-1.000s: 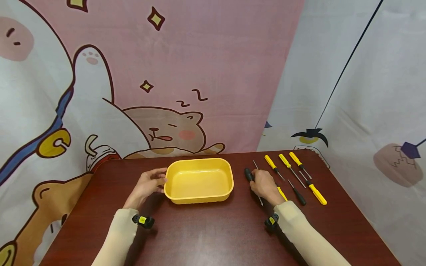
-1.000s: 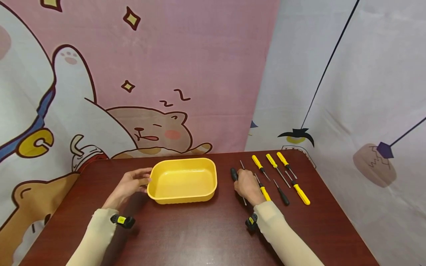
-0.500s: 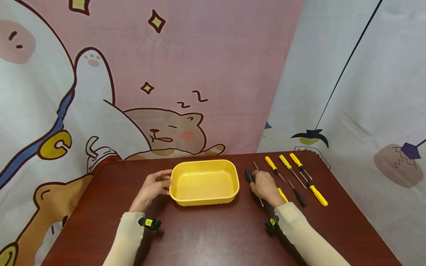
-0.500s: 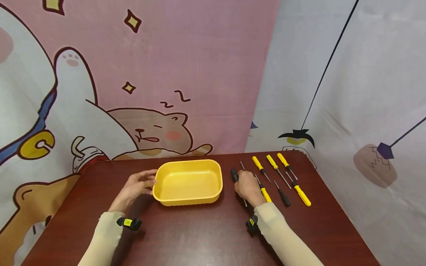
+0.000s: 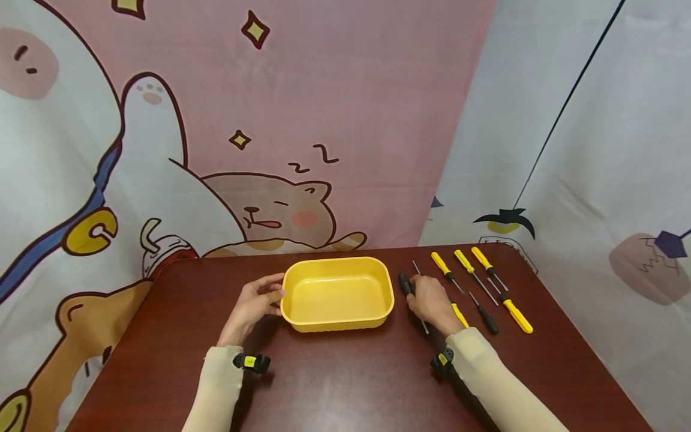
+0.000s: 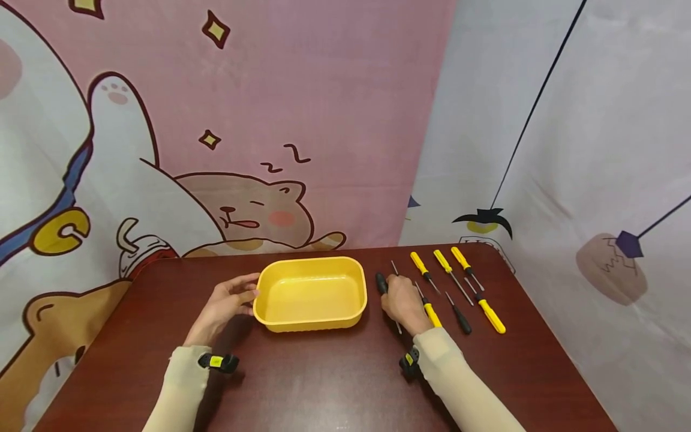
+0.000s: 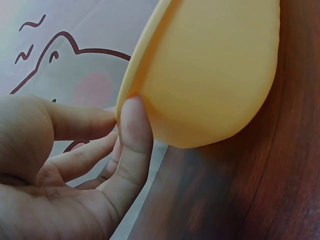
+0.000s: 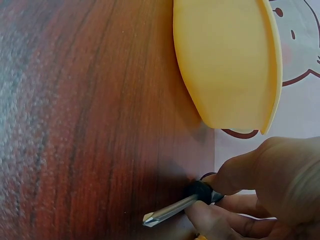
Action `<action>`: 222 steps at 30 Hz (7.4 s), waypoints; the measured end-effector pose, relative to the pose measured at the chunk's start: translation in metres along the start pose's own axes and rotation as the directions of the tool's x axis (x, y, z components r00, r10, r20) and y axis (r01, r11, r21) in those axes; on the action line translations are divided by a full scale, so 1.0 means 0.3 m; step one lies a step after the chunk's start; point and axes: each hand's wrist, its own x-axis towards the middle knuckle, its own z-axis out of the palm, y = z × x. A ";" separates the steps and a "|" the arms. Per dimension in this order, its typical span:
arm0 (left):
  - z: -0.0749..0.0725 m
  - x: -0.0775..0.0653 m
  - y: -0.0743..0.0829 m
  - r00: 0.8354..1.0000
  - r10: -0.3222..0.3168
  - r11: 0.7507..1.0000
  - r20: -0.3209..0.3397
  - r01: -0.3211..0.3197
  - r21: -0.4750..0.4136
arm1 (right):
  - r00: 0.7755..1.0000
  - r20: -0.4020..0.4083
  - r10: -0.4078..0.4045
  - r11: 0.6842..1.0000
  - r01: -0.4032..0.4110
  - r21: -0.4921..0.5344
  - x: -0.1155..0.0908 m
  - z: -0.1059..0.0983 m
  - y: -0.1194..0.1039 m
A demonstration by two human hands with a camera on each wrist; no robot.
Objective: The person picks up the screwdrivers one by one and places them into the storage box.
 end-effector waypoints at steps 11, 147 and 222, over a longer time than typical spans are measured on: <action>0.022 0.000 0.007 1.000 0.016 1.000 0.009 -0.016 -0.004 | 1.000 -0.007 0.005 1.000 -0.005 0.015 -0.005 -0.005 0.006; 0.005 -0.013 -0.013 0.999 0.019 0.997 0.035 -0.016 -0.072 | 0.872 0.197 -0.449 0.891 0.453 0.023 0.058 -0.182 -0.341; 0.002 -0.009 -0.016 0.998 0.021 0.995 0.054 -0.016 -0.095 | 0.386 0.761 -0.522 0.631 0.775 0.039 0.210 0.124 -0.638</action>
